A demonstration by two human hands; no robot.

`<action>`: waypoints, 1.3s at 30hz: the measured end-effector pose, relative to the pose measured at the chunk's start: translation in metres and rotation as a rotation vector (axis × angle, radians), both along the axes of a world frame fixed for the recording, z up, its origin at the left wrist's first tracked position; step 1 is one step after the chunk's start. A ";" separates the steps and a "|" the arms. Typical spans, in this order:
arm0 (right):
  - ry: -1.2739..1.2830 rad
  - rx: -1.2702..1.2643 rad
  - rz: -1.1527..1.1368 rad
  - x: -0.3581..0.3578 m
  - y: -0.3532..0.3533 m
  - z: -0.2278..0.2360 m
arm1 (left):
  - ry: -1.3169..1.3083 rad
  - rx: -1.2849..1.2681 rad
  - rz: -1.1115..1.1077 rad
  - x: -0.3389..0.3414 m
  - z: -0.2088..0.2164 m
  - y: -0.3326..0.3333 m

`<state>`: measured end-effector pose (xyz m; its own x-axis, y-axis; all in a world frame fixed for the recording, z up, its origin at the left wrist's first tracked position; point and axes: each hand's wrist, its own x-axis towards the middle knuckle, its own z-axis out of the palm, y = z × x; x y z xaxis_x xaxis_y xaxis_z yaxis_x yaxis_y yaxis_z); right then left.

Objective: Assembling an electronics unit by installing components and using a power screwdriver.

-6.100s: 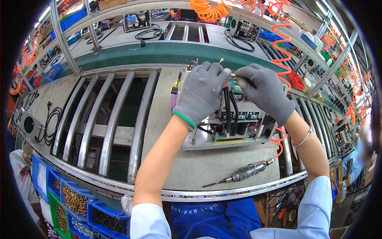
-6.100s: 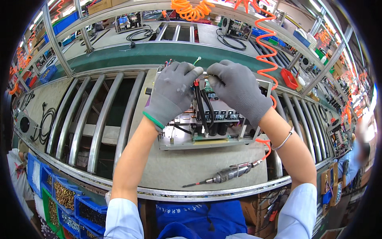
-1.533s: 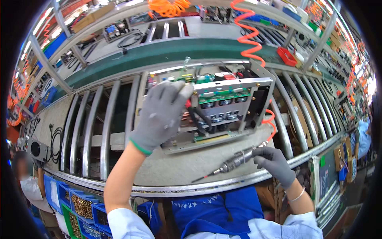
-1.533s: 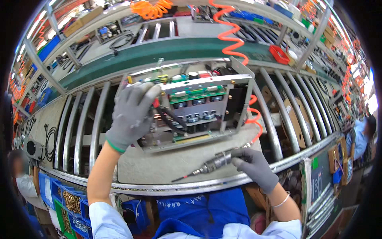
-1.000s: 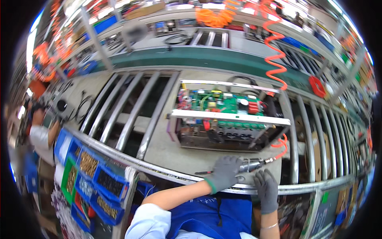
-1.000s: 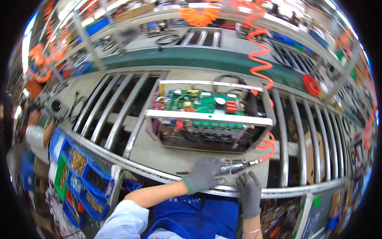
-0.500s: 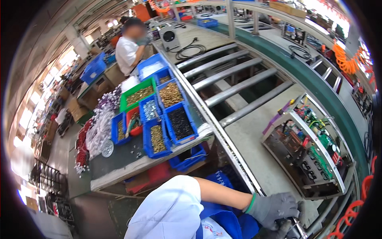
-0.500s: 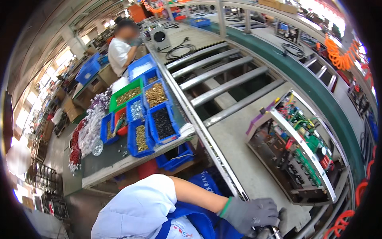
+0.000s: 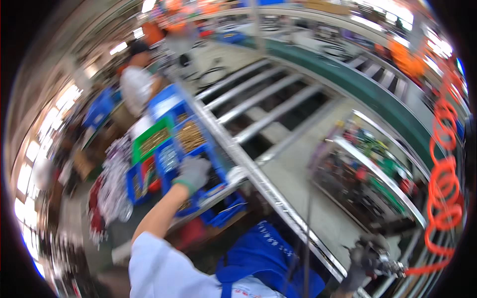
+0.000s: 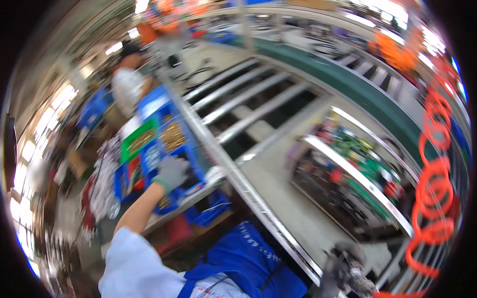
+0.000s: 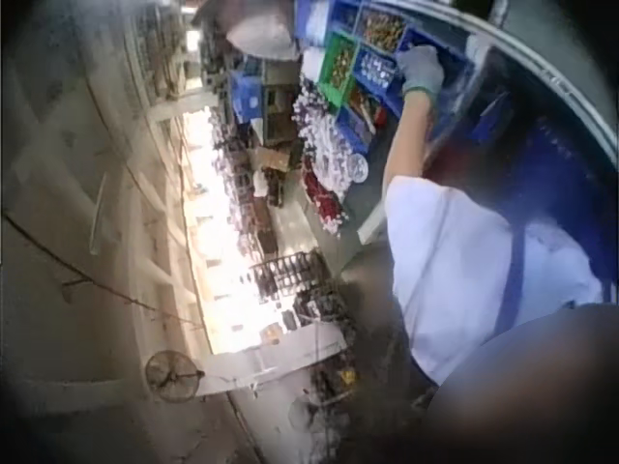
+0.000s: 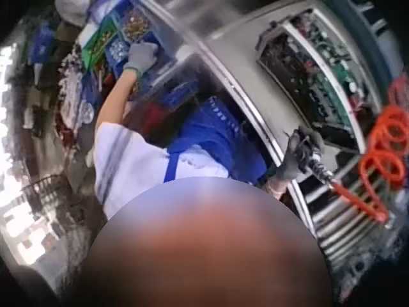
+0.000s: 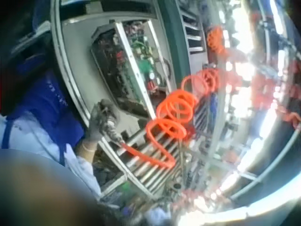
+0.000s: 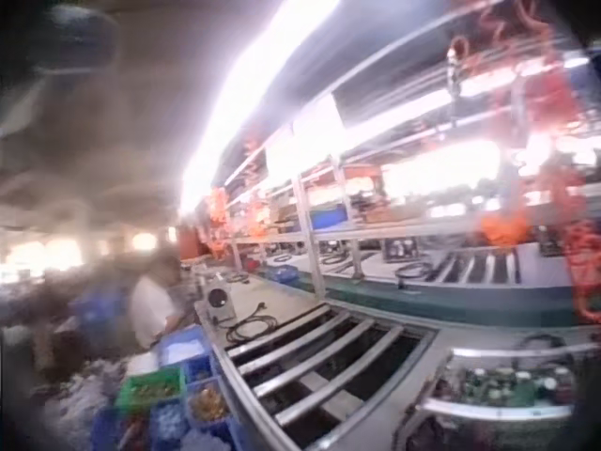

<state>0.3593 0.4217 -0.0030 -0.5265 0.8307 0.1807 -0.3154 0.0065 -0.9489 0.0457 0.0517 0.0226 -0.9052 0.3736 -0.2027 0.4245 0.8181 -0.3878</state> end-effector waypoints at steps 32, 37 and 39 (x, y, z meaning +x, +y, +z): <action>0.714 0.382 -0.176 0.052 -0.020 0.074 | -2.129 1.602 0.668 0.203 -0.039 0.276; 0.698 0.374 -0.268 0.048 -0.022 0.070 | -2.276 1.539 0.554 0.200 -0.043 0.277; 0.703 0.361 -0.228 0.046 -0.022 0.070 | -2.312 1.554 0.605 0.198 -0.042 0.276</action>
<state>0.4049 0.4002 0.0675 -0.0164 0.7312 0.6820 -0.7895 0.4091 -0.4575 0.2441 0.3273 -0.0191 -0.0041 0.9518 -0.3067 -0.9154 0.1199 0.3843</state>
